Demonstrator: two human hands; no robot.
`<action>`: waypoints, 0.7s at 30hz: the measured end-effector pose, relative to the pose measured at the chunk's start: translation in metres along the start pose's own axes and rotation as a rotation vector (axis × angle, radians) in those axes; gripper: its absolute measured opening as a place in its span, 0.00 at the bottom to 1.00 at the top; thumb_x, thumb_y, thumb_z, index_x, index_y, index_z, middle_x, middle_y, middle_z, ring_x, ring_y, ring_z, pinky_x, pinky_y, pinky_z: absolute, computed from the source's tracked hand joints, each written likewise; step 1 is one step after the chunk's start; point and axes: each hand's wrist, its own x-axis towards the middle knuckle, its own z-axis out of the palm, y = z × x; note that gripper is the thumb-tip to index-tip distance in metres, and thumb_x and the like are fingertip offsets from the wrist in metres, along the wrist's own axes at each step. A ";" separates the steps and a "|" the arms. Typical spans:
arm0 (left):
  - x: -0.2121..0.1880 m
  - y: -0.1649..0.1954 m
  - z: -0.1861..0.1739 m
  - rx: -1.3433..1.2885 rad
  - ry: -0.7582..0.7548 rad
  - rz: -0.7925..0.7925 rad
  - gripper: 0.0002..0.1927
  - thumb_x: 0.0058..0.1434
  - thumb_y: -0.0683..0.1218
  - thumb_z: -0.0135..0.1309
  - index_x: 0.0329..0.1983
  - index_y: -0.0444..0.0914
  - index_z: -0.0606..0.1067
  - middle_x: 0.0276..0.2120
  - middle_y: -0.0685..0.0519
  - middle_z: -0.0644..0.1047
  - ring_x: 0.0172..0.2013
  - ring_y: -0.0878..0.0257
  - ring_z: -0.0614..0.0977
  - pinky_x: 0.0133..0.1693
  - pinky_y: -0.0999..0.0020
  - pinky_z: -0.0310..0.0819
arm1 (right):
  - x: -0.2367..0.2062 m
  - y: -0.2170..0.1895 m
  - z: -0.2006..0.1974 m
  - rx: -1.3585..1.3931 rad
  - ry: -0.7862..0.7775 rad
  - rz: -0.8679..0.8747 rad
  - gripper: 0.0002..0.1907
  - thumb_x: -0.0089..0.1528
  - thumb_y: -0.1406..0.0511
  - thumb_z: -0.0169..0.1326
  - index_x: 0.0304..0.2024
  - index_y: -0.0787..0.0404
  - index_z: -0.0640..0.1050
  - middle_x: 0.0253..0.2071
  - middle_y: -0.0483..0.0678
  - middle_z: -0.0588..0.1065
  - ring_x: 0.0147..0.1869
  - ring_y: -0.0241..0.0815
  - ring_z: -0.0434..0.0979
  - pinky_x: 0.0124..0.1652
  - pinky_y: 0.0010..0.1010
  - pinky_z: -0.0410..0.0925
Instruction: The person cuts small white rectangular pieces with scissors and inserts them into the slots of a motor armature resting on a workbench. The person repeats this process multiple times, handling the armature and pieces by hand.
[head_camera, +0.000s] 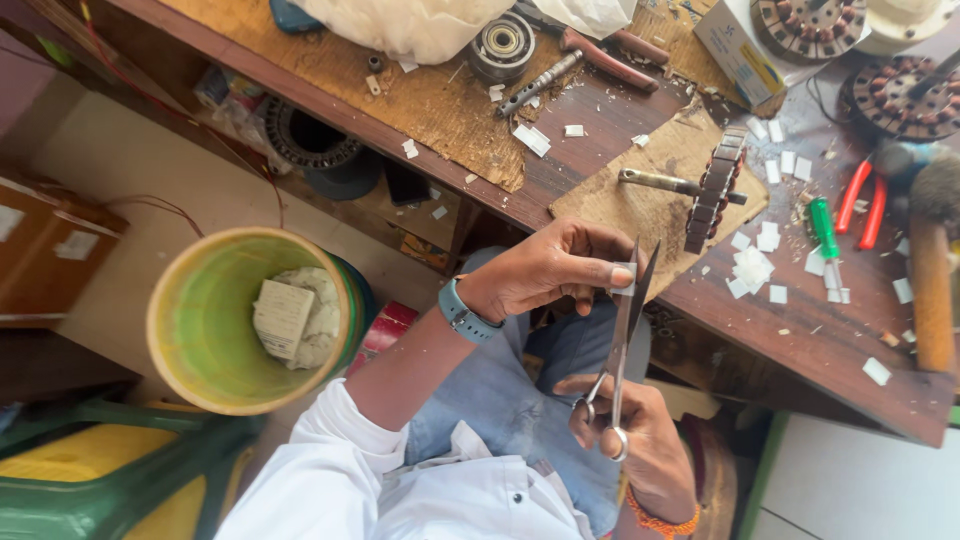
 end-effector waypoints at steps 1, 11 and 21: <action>0.000 0.001 0.000 0.013 -0.009 0.010 0.19 0.64 0.46 0.64 0.54 0.31 0.78 0.40 0.55 0.81 0.39 0.72 0.81 0.31 0.79 0.77 | 0.000 0.000 0.000 -0.004 0.002 -0.003 0.52 0.45 0.35 0.66 0.47 0.77 0.80 0.21 0.45 0.73 0.26 0.34 0.71 0.27 0.26 0.61; 0.005 0.006 0.003 0.101 0.059 0.097 0.26 0.59 0.47 0.66 0.57 0.28 0.77 0.39 0.50 0.83 0.35 0.70 0.84 0.27 0.78 0.78 | 0.008 -0.004 0.004 -0.015 0.068 -0.046 0.53 0.42 0.38 0.70 0.48 0.78 0.79 0.22 0.47 0.73 0.29 0.37 0.72 0.28 0.28 0.61; -0.002 0.012 0.006 0.122 0.034 0.113 0.25 0.60 0.47 0.65 0.57 0.28 0.76 0.40 0.49 0.83 0.36 0.69 0.84 0.28 0.78 0.79 | 0.009 -0.003 0.004 -0.083 0.087 -0.023 0.52 0.38 0.38 0.70 0.46 0.78 0.81 0.21 0.45 0.71 0.26 0.35 0.71 0.25 0.26 0.61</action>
